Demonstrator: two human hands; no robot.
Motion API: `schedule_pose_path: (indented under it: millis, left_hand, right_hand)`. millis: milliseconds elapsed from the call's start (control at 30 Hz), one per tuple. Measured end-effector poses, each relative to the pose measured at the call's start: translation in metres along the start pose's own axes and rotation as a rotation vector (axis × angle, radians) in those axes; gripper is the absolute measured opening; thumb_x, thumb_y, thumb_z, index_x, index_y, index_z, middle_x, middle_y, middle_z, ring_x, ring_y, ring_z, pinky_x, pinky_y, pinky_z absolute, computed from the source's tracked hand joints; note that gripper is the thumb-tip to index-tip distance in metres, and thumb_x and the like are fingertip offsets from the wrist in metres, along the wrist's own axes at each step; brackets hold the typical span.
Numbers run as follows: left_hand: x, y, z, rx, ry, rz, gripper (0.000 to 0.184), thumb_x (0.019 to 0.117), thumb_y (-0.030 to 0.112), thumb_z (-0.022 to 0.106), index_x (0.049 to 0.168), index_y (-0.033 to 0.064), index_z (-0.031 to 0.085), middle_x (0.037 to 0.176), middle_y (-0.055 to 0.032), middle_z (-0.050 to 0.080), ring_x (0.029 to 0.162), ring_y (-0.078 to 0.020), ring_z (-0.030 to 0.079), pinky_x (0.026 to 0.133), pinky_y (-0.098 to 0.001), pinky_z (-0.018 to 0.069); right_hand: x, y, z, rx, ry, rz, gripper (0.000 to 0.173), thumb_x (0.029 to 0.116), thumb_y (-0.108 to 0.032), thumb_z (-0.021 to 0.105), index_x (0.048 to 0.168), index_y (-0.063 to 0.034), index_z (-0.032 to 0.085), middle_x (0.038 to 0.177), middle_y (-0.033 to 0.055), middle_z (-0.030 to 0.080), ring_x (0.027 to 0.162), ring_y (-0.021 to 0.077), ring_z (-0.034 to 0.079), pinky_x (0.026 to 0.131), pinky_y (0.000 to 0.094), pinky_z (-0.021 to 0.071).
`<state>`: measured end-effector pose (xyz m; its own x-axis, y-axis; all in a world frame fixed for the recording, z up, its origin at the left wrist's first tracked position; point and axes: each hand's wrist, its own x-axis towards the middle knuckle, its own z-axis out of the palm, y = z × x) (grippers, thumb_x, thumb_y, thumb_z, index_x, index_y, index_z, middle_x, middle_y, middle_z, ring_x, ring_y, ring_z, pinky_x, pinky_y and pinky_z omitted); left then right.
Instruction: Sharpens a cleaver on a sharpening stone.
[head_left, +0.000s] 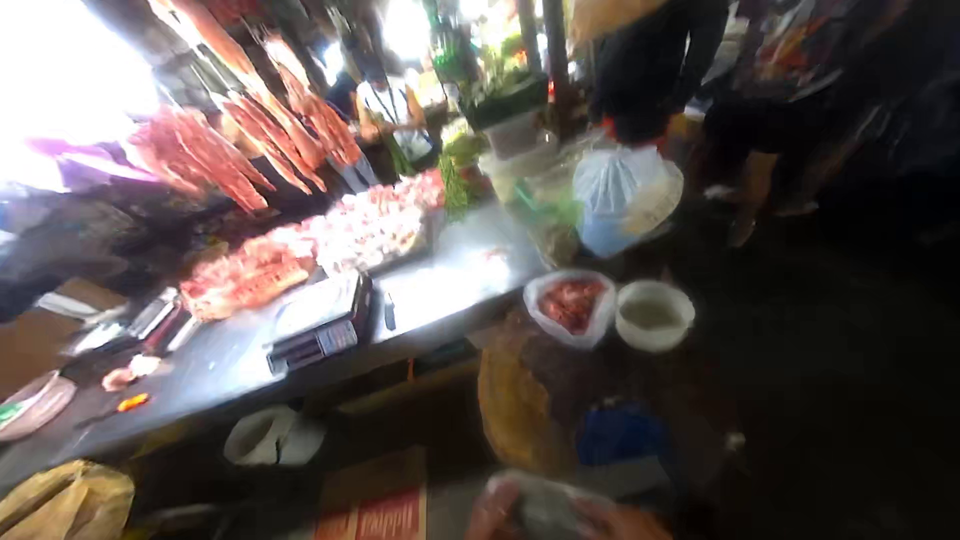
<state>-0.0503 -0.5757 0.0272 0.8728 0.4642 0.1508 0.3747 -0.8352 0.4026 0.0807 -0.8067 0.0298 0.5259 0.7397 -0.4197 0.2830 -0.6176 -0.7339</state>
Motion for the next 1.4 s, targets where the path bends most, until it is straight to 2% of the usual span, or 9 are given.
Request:
schedule_pose_path:
  millis: [100, 367, 567, 667, 900, 1000, 1200, 1300, 1400]
  left_hand:
    - [-0.004, -0.050, 0.000, 0.067, -0.017, 0.121, 0.054, 0.0770, 0.028, 0.083, 0.129, 0.0145, 0.073, 0.135, -0.0056, 0.069, 0.130, -0.0267, 0.062, 0.109, -0.0495, 0.0498]
    - [-0.016, 0.188, 0.114, -0.380, -0.217, 0.368, 0.056, 0.0739, 0.012, 0.084, 0.129, 0.0145, 0.073, 0.140, -0.0015, 0.066, 0.138, -0.0193, 0.055, 0.121, -0.0408, 0.0370]
    - [-0.014, -0.027, 0.009, -0.090, -0.057, 0.107, 0.045, 0.0802, 0.025, 0.083, 0.123, 0.0133, 0.075, 0.134, -0.0079, 0.069, 0.130, -0.0275, 0.062, 0.111, -0.0499, 0.0493]
    - [-0.013, -0.060, -0.023, 0.018, -0.055, 0.070, 0.049, 0.0778, 0.024, 0.084, 0.123, 0.0089, 0.075, 0.134, -0.0097, 0.069, 0.130, -0.0309, 0.062, 0.112, -0.0536, 0.0467]
    - [-0.029, 0.169, 0.103, -0.328, -0.128, 0.328, 0.051, 0.0711, 0.015, 0.086, 0.121, 0.0125, 0.076, 0.134, -0.0053, 0.069, 0.133, -0.0232, 0.059, 0.117, -0.0451, 0.0421]
    - [-0.023, 0.172, 0.106, -0.366, -0.189, 0.287, 0.050, 0.0766, 0.016, 0.083, 0.126, 0.0198, 0.075, 0.139, 0.0046, 0.067, 0.137, -0.0135, 0.055, 0.120, -0.0391, 0.0392]
    - [-0.007, -0.089, -0.062, 0.116, -0.160, -0.022, 0.043, 0.0862, 0.030, 0.080, 0.127, 0.0188, 0.073, 0.139, -0.0033, 0.066, 0.132, -0.0270, 0.060, 0.112, -0.0544, 0.0462]
    - [0.025, -0.124, -0.184, 0.243, 0.067, 0.019, 0.042, 0.0886, 0.028, 0.077, 0.128, 0.0150, 0.071, 0.145, -0.0068, 0.062, 0.144, -0.0318, 0.047, 0.123, -0.0582, 0.0275]
    - [0.046, -0.110, -0.284, 0.292, 0.380, 0.091, 0.074, 0.0908, 0.044, 0.073, 0.154, 0.0146, 0.047, 0.167, -0.0098, 0.032, 0.158, -0.0347, 0.015, 0.129, -0.0569, 0.0104]
  right_hand:
    - [0.018, -0.014, 0.016, -0.043, -0.146, 0.087, 0.054, 0.1009, -0.067, 0.043, 0.153, -0.0554, 0.038, 0.128, 0.0085, 0.072, 0.113, 0.0358, 0.069, 0.096, 0.0666, 0.0516]
    - [-0.182, 0.121, -0.084, -0.208, 0.176, 0.463, 0.056, 0.0998, -0.066, 0.047, 0.154, -0.0522, 0.040, 0.105, 0.0195, 0.076, 0.089, 0.0459, 0.072, 0.076, 0.0721, 0.0530]
    - [-0.006, -0.008, -0.006, -0.007, -0.174, 0.105, 0.052, 0.1037, -0.060, 0.044, 0.154, -0.0494, 0.041, 0.130, 0.0108, 0.070, 0.117, 0.0363, 0.067, 0.098, 0.0654, 0.0501]
    - [0.025, -0.034, 0.020, -0.024, -0.229, 0.021, 0.053, 0.1027, -0.064, 0.042, 0.155, -0.0545, 0.036, 0.123, 0.0111, 0.073, 0.111, 0.0364, 0.069, 0.094, 0.0654, 0.0503]
    - [-0.174, 0.118, -0.074, -0.181, 0.101, 0.437, 0.057, 0.0980, -0.072, 0.043, 0.153, -0.0582, 0.036, 0.107, 0.0161, 0.076, 0.093, 0.0418, 0.072, 0.079, 0.0689, 0.0536]
    - [-0.165, 0.112, -0.089, -0.172, 0.055, 0.448, 0.060, 0.0986, -0.070, 0.046, 0.155, -0.0504, 0.040, 0.112, 0.0202, 0.074, 0.100, 0.0451, 0.071, 0.085, 0.0694, 0.0521]
    - [0.045, -0.062, 0.042, -0.089, -0.178, -0.045, 0.055, 0.1014, -0.064, 0.046, 0.154, -0.0486, 0.042, 0.123, 0.0092, 0.073, 0.110, 0.0341, 0.069, 0.092, 0.0651, 0.0525]
    - [0.086, -0.166, 0.065, 0.135, -0.161, -0.218, 0.063, 0.0981, -0.065, 0.055, 0.156, -0.0440, 0.042, 0.118, 0.0115, 0.074, 0.105, 0.0314, 0.071, 0.091, 0.0621, 0.0545]
    - [0.087, -0.237, 0.072, 0.366, -0.139, -0.299, 0.070, 0.0956, -0.046, 0.071, 0.158, -0.0367, 0.041, 0.109, 0.0121, 0.074, 0.087, 0.0247, 0.072, 0.082, 0.0521, 0.0591]
